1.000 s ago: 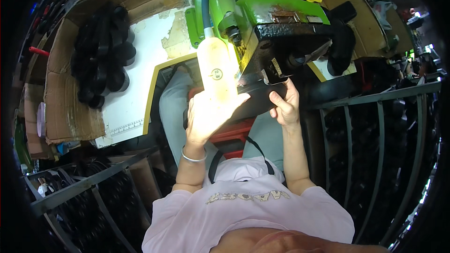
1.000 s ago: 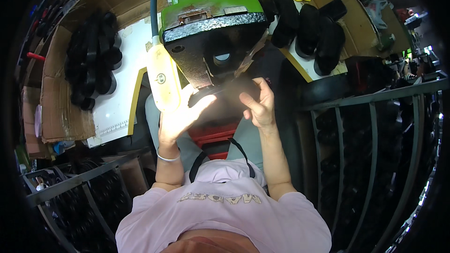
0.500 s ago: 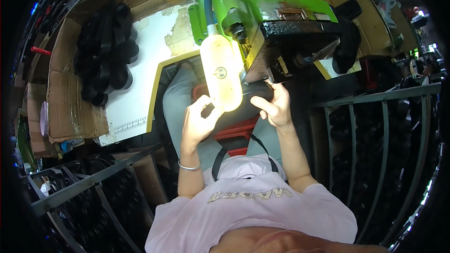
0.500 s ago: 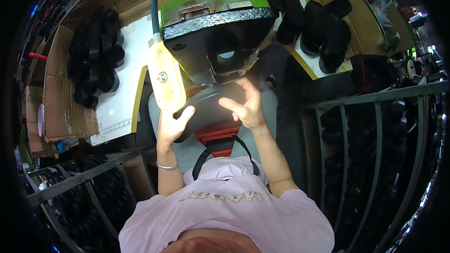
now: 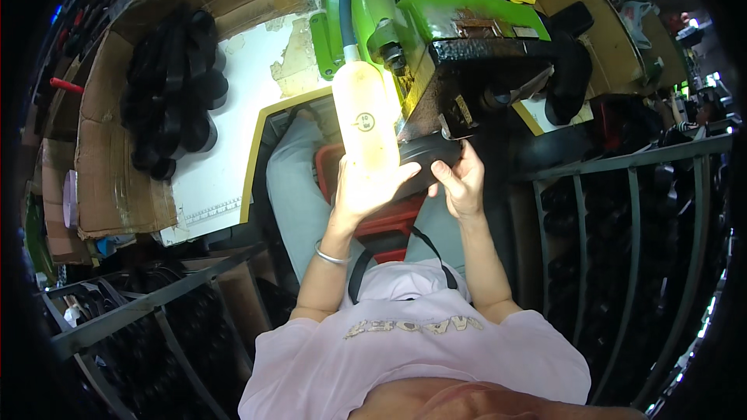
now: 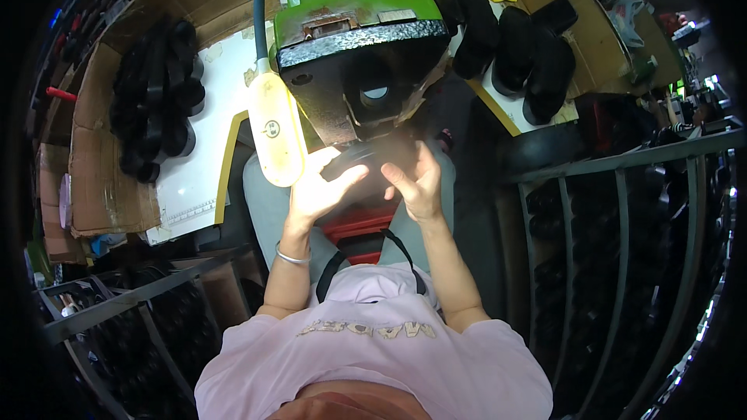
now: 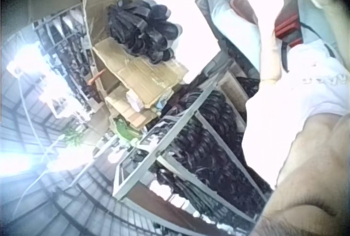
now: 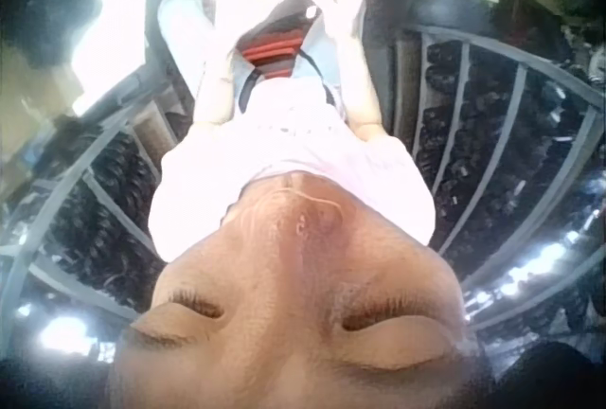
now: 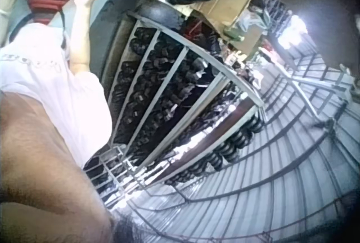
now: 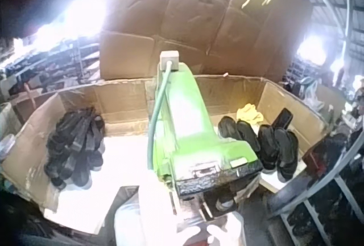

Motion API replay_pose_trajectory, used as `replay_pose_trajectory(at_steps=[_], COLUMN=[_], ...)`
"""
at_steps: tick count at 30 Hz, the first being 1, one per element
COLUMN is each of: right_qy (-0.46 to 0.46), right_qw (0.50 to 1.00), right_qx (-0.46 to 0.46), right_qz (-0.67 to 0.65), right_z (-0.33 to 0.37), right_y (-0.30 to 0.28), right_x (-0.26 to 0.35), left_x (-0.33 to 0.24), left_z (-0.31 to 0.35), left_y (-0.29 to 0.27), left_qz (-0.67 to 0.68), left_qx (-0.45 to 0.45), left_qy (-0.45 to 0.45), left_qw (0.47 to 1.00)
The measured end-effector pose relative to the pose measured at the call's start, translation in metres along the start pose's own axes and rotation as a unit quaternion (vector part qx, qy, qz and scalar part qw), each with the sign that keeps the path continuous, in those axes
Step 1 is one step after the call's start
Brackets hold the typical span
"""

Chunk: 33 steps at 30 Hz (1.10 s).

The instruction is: The person repeatedly picks up black shoe parts from a pile and presses them against a rotating grinding wheel on a green machine. The person handles the parts one by one, grinding the edges and then placing them back on the pile.

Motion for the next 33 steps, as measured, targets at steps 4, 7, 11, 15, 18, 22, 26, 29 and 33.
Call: replay_pose_trajectory(at_steps=[4,7,11,15,18,22,26,29,33], right_qy=[0.016,0.030,0.017,-0.017,0.077,0.254,0.238,0.157,0.050], right_qw=[1.000,0.998,0.988,0.993,0.976,0.962,0.959,0.968,0.976], right_qx=[0.009,0.030,0.074,0.060,0.118,0.076,-0.039,-0.103,-0.166], right_qz=[0.010,0.039,0.134,0.096,0.164,0.062,-0.149,-0.166,-0.133], right_z=[0.005,0.003,0.002,0.007,0.032,0.102,0.126,0.109,0.075], right_y=[0.001,0.017,0.032,0.023,-0.003,-0.069,-0.119,-0.135,-0.151], right_x=[-0.011,-0.012,-0.017,-0.021,-0.046,-0.119,-0.103,-0.061,-0.007], left_x=[0.013,0.023,0.040,0.014,0.008,0.014,0.012,0.015,0.009], left_z=[0.011,0.033,0.053,0.032,0.019,0.019,0.030,0.033,0.028], left_y=[0.005,-0.001,-0.003,0.001,0.018,0.032,0.031,0.034,0.036], left_qz=[0.081,0.124,0.221,0.223,0.167,0.161,0.307,0.335,0.350], left_qx=[0.000,-0.038,-0.114,-0.074,-0.088,-0.088,-0.087,-0.082,-0.061], left_qy=[-0.083,-0.118,-0.112,-0.103,-0.075,-0.062,-0.105,-0.104,-0.092], left_qw=[0.993,0.984,0.962,0.967,0.979,0.981,0.942,0.933,0.930])
Point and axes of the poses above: each hand's wrist, its own z-axis away from the middle knuckle, its own y-axis out of the palm, x = y × z, the point moved 8 cm from there along -z, towards the middle knuckle, and after that the axes turned 9 degrees about -z, right-handed, at the moved point
